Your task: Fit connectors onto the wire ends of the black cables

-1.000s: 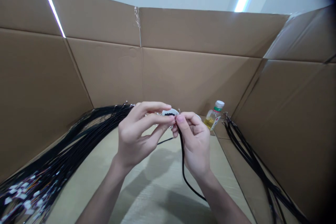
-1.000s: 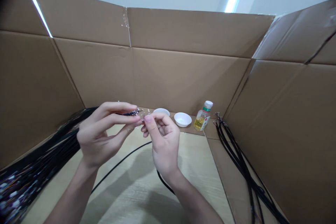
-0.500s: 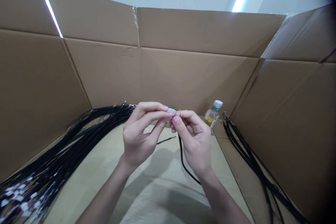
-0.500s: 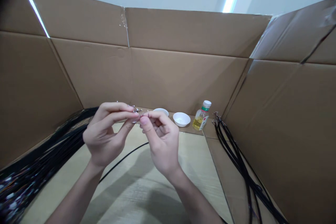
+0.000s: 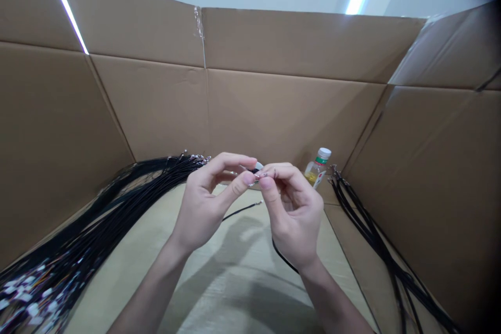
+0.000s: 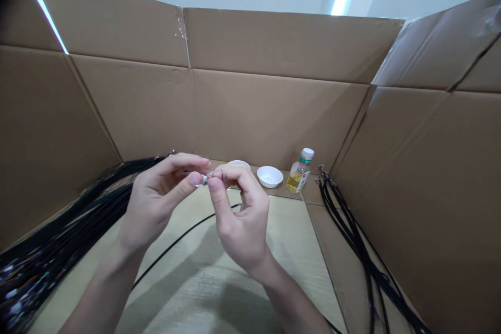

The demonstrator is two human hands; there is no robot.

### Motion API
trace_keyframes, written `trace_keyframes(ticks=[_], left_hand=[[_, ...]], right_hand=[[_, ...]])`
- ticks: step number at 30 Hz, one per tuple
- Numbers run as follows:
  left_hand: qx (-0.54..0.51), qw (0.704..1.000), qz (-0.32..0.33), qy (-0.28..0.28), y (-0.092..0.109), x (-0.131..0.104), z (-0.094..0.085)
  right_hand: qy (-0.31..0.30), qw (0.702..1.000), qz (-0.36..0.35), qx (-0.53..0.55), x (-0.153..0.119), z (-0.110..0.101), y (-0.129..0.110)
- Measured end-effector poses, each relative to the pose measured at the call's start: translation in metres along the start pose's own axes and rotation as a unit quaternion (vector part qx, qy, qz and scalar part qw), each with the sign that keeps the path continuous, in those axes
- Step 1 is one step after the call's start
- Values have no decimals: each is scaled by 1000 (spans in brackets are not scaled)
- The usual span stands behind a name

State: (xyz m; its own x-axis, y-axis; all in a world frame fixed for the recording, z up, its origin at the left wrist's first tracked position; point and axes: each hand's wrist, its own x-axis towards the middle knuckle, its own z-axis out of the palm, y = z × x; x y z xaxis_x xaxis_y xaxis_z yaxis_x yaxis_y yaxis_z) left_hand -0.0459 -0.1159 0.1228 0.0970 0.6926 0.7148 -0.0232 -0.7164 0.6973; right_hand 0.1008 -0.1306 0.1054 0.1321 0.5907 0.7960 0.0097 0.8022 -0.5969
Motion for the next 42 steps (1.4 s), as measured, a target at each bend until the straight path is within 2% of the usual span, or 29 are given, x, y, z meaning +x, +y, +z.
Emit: trace_keyframes(ticks=[2, 5, 11, 15, 18, 24, 27, 31, 34, 37, 42], left_hand=[[-43, 998, -31, -23, 2, 1, -1], [-79, 996, -37, -27, 3, 1, -2], [-64, 997, -29, -32, 5, 1, -7], [19, 998, 50, -39, 7, -1, -13], [100, 986, 128, -35, 7, -3, -13], [181, 952, 246, 23, 4, -6, -4], [220, 929, 293, 51, 1, -6, 0], [299, 882, 357, 73, -7, -12, -1], [351, 839, 412, 57, -16, -20, -2], [385, 799, 459, 60, -21, -25, 0], [412, 772, 479, 66, -24, -24, 6]], right_hand=[[-1, 1000, -18, -6, -1, 0, 0], [4, 998, -53, -16, -2, -1, 1], [15, 993, -102, -55, -4, -1, 1], [39, 983, -154, -86, -5, 1, 3], [61, 974, -188, -106, -5, 3, 4], [81, 967, -208, -119, -7, 4, 3], [72, 983, -154, -65, -7, 4, -2], [46, 997, 22, 61, -6, 3, -7], [28, 981, 119, 151, -4, 1, -5], [37, 961, 167, 219, -3, 1, -6], [75, 927, 221, 295, -1, 1, -11]])
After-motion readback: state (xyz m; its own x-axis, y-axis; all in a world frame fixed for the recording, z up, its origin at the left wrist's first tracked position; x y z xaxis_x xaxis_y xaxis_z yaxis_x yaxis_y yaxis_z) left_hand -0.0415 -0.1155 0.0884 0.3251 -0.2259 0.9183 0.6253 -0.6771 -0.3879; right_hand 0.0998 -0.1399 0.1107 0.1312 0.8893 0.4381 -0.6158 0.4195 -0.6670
